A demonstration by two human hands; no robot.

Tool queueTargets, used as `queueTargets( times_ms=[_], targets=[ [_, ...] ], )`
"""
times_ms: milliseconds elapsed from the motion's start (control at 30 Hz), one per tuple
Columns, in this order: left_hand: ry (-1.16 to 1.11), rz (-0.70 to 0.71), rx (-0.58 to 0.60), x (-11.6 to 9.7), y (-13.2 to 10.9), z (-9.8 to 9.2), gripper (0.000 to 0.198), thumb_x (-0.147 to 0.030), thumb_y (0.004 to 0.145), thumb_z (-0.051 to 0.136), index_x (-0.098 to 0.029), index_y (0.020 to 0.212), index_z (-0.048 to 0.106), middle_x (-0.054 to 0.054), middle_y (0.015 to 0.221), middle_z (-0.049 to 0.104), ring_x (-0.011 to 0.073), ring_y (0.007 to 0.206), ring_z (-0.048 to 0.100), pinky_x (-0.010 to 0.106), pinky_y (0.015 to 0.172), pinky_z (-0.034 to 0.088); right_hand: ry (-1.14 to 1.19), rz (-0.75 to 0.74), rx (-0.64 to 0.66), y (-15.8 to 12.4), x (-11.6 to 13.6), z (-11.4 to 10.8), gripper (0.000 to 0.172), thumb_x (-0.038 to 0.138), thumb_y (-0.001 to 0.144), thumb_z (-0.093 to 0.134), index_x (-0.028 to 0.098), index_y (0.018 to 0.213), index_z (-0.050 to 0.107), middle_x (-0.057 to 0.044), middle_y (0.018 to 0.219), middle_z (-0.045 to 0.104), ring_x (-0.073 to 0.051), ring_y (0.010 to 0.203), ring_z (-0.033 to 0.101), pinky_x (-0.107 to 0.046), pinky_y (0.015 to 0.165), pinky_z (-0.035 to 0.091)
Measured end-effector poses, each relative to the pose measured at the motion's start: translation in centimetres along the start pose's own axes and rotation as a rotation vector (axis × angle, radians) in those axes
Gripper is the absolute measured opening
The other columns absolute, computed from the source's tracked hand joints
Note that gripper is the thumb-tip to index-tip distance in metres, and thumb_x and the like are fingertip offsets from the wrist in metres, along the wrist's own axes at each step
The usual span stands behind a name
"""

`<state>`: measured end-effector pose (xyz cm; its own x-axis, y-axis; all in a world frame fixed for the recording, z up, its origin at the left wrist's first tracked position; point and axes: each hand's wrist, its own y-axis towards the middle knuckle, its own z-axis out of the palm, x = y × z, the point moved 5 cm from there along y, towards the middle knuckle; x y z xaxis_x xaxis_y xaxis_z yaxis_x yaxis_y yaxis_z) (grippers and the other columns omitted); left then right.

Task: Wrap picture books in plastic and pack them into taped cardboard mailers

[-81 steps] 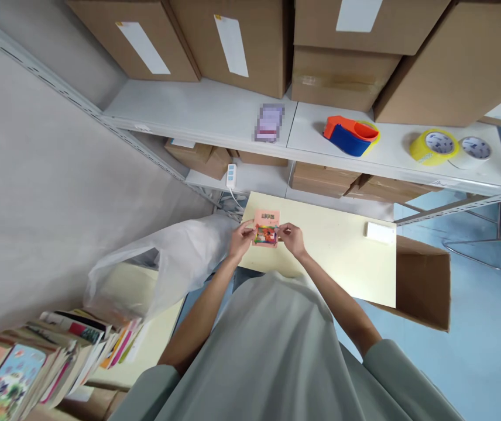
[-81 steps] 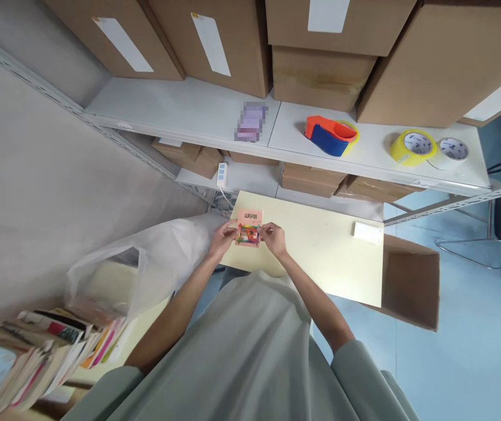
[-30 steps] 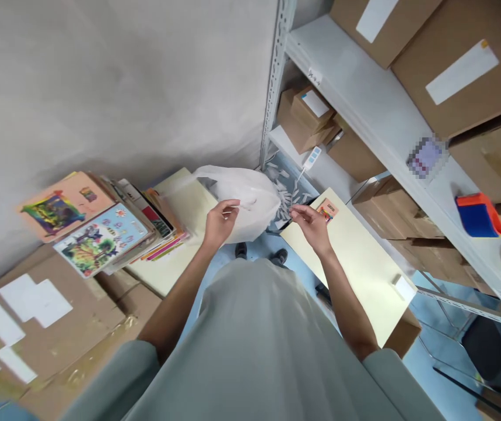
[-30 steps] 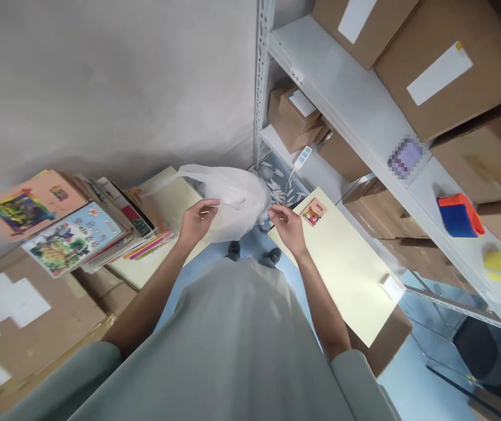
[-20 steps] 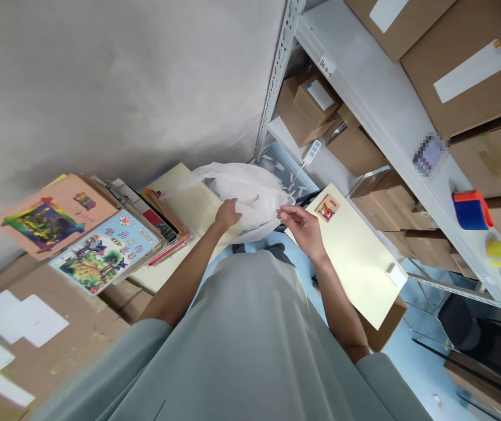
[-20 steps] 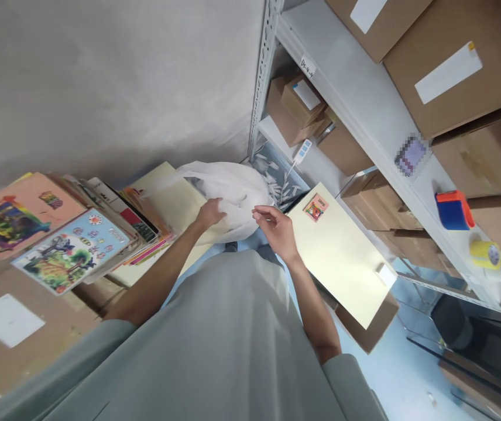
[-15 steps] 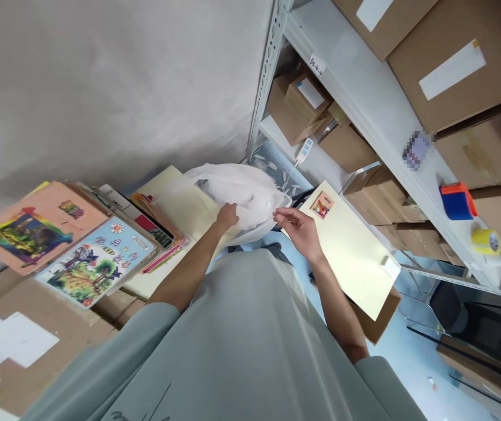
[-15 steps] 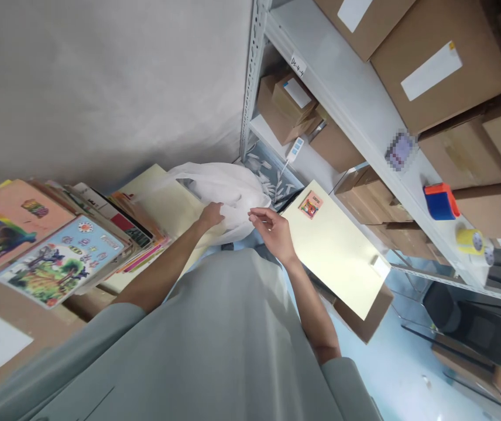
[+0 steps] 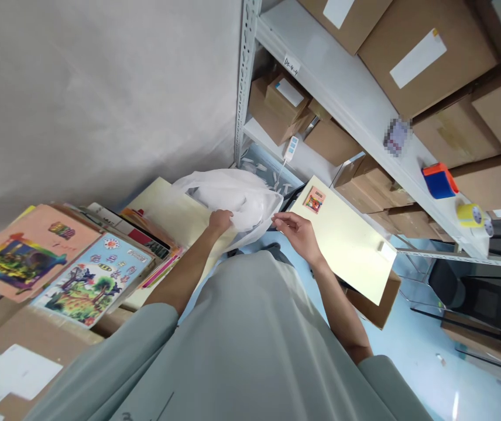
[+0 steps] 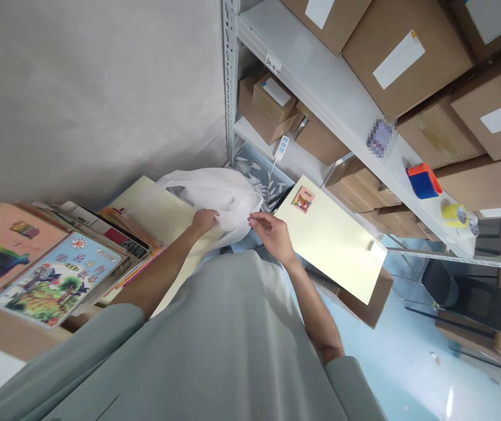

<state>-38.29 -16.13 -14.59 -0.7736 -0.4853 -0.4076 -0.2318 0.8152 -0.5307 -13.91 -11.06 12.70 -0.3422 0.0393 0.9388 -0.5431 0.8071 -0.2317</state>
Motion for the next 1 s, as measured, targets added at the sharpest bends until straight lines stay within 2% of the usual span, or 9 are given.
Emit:
queueTargets(
  times_ms=[67, 200, 333, 467, 633, 833, 933, 1000],
  targets=[
    [-0.011, 0.024, -0.023, -0.2, -0.5, -0.1, 0.041, -0.023, 0.091, 0.068, -0.022, 0.128, 0.086, 0.014, 0.132, 0.084, 0.033, 0.132, 0.072, 0.041, 0.116, 0.054, 0.001, -0.004, 0.004, 0.0, 0.0, 0.1, 0.058, 0.079, 0.093, 0.08, 0.027, 0.118, 0.085, -0.009, 0.121, 0.087, -0.027, 0.108, 0.084, -0.043, 0.101, 0.066],
    [-0.028, 0.04, -0.086, -0.8, -1.7, -0.5, 0.041, -0.022, 0.095, 0.061, -0.023, 0.126, 0.087, 0.014, 0.133, 0.084, 0.0305, 0.127, 0.074, 0.042, 0.113, 0.058, -0.001, -0.013, 0.02, 0.0, -0.3, 0.2, 0.059, 0.079, 0.092, 0.08, 0.026, 0.118, 0.085, -0.008, 0.12, 0.088, -0.025, 0.106, 0.084, -0.042, 0.1, 0.066],
    [-0.035, 0.036, -0.131, -1.4, -2.8, -1.2, 0.041, -0.021, 0.096, 0.06, -0.023, 0.125, 0.088, 0.016, 0.135, 0.082, 0.0325, 0.122, 0.076, 0.045, 0.11, 0.059, -0.022, -0.014, 0.039, 0.1, -0.4, 0.4, 0.058, 0.078, 0.092, 0.08, 0.026, 0.117, 0.085, -0.008, 0.12, 0.088, -0.024, 0.105, 0.084, -0.041, 0.099, 0.067],
    [-0.071, 0.05, -0.182, -2.0, -4.3, -3.0, 0.036, -0.023, 0.097, 0.064, -0.025, 0.124, 0.088, 0.016, 0.136, 0.081, 0.0351, 0.123, 0.076, 0.047, 0.11, 0.059, -0.033, -0.024, 0.056, 0.2, -0.1, 0.4, 0.057, 0.078, 0.093, 0.08, 0.026, 0.116, 0.085, -0.009, 0.121, 0.088, -0.025, 0.107, 0.084, -0.041, 0.1, 0.067],
    [-0.175, 0.127, -0.366, -3.4, -8.1, -7.2, 0.028, -0.028, 0.107, 0.058, -0.022, 0.109, 0.085, 0.014, 0.126, 0.081, 0.0309, 0.121, 0.077, 0.041, 0.109, 0.059, -0.018, -0.022, 0.06, 0.2, 0.2, 0.5, 0.054, 0.075, 0.094, 0.08, 0.026, 0.116, 0.085, -0.009, 0.121, 0.088, -0.026, 0.11, 0.084, -0.042, 0.101, 0.068],
    [-0.396, 0.338, -0.662, -5.5, -16.0, -13.5, 0.017, -0.025, 0.103, 0.063, -0.026, 0.102, 0.079, 0.006, 0.116, 0.083, 0.0236, 0.116, 0.078, 0.037, 0.112, 0.06, -0.019, -0.076, 0.055, 0.7, 0.9, 1.1, 0.047, 0.069, 0.096, 0.08, 0.026, 0.116, 0.084, -0.009, 0.12, 0.087, -0.025, 0.108, 0.083, -0.041, 0.099, 0.068],
    [-0.502, 0.446, -0.8, -6.4, -20.0, -16.9, 0.011, -0.025, 0.1, 0.068, -0.028, 0.099, 0.079, 0.003, 0.111, 0.084, 0.0233, 0.111, 0.081, 0.039, 0.11, 0.064, -0.056, -0.173, 0.058, 1.3, 2.3, 1.7, 0.046, 0.068, 0.096, 0.08, 0.029, 0.121, 0.084, -0.009, 0.132, 0.083, -0.027, 0.122, 0.079, -0.044, 0.104, 0.067],
    [-0.539, 0.498, -0.85, -7.1, -22.2, -19.0, 0.009, -0.024, 0.098, 0.072, -0.028, 0.1, 0.079, 0.002, 0.109, 0.084, 0.0237, 0.109, 0.082, 0.041, 0.109, 0.066, -0.098, -0.273, 0.061, 1.8, 3.8, 2.1, 0.049, 0.065, 0.093, 0.085, 0.032, 0.13, 0.082, -0.009, 0.147, 0.077, -0.03, 0.14, 0.07, -0.049, 0.117, 0.062]
  ],
)
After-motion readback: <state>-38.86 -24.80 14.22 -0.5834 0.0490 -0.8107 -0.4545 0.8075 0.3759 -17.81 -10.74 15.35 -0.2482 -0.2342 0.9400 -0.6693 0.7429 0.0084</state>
